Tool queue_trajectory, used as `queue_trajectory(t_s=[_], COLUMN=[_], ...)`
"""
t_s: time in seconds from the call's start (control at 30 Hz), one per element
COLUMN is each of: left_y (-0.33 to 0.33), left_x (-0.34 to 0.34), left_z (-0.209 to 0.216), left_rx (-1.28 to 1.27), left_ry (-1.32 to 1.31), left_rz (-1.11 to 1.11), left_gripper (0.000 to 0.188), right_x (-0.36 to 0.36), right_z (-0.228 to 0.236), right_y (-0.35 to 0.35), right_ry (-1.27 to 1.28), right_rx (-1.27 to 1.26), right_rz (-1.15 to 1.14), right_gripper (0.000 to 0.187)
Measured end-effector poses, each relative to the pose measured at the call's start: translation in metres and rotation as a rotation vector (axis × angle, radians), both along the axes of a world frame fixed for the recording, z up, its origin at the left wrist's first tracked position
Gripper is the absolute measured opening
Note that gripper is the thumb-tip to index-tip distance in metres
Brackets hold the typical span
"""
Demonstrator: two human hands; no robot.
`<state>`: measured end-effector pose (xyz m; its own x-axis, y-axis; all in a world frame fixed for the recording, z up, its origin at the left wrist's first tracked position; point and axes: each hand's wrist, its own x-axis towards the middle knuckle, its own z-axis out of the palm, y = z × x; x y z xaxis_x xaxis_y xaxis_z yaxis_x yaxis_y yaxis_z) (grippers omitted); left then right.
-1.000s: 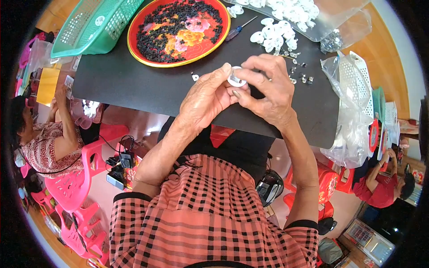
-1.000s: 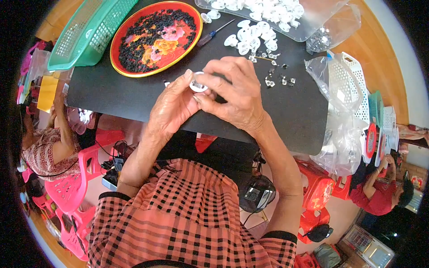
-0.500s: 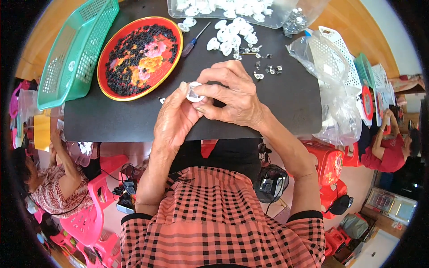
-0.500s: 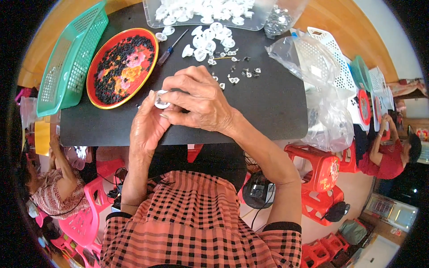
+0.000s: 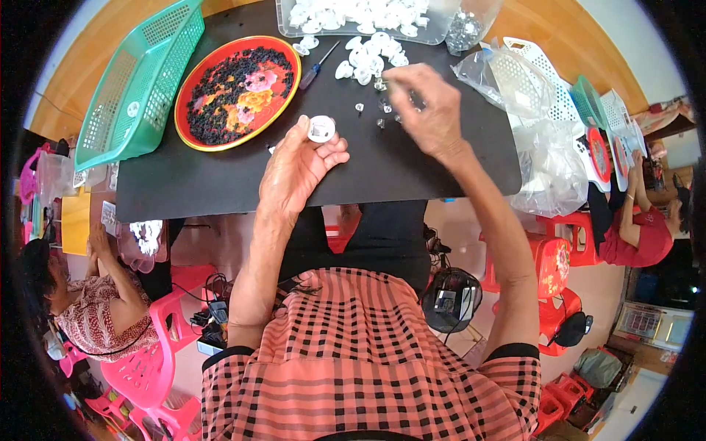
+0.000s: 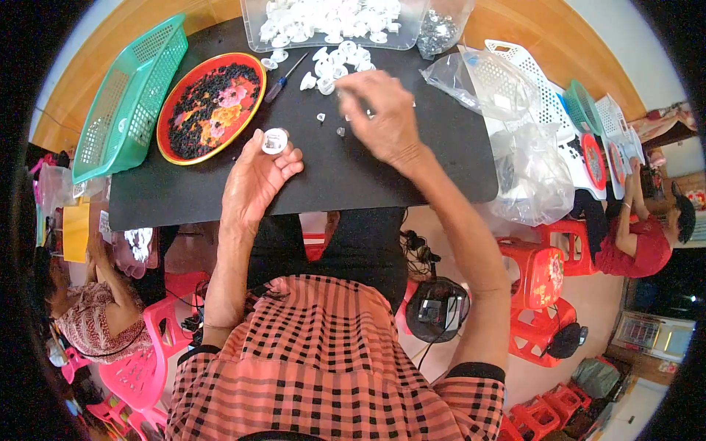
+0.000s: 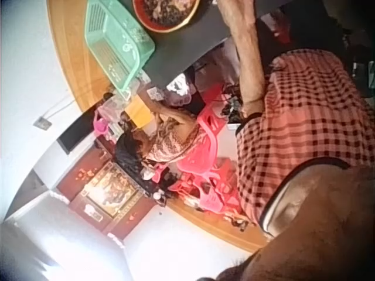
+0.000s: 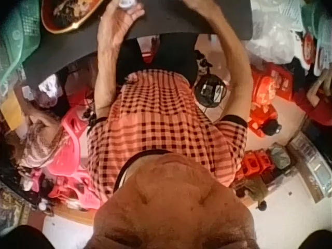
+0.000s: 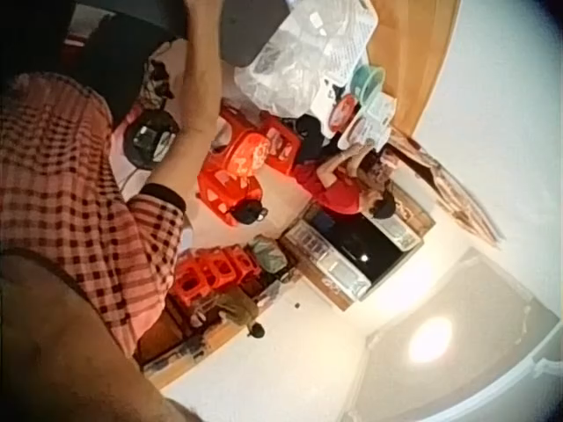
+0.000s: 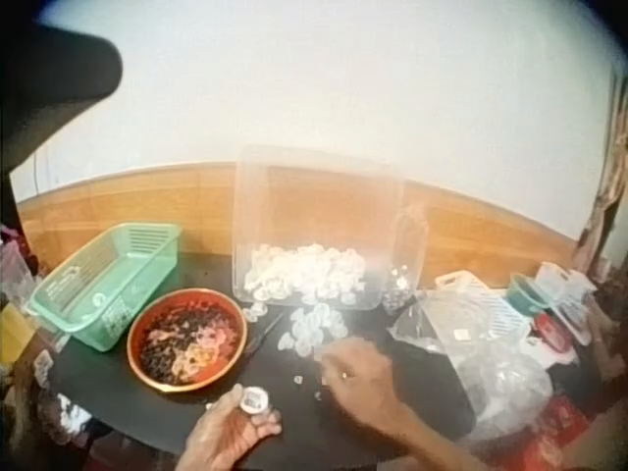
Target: The person assembles small metal parts into white circular housings by hand, then secures them with a screwdriver.
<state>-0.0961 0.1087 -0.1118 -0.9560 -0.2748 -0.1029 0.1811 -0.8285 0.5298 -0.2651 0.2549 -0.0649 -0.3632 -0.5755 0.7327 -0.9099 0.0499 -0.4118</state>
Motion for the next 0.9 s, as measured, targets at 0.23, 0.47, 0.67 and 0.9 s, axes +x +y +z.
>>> queue_trajectory(t_s=[0.23,0.47,0.67,0.9], left_y=[-0.001,0.003,0.005,0.006], left_x=[0.001,0.002,0.003,0.003], left_z=[0.0,0.002,0.006,0.007], left_rx=[-0.002,0.039,0.04,0.042], left_ry=[0.024,0.006,-0.005,-0.016], left_rz=[0.003,-0.007,-0.019,-0.01], left_gripper=[0.034,0.037,0.037,0.037], right_x=[-0.073,-0.065,-0.057,-0.051], right_z=[-0.015,-0.023,-0.008,-0.008], right_y=[0.03,0.007,-0.006,-0.018], right_ry=[-0.034,-0.055,-0.046,-0.085], right_rx=[0.194,0.35,0.374,0.397], right_rz=[-0.227,-0.09,-0.04,0.105], right_gripper=[0.015,0.012,0.013,0.009])
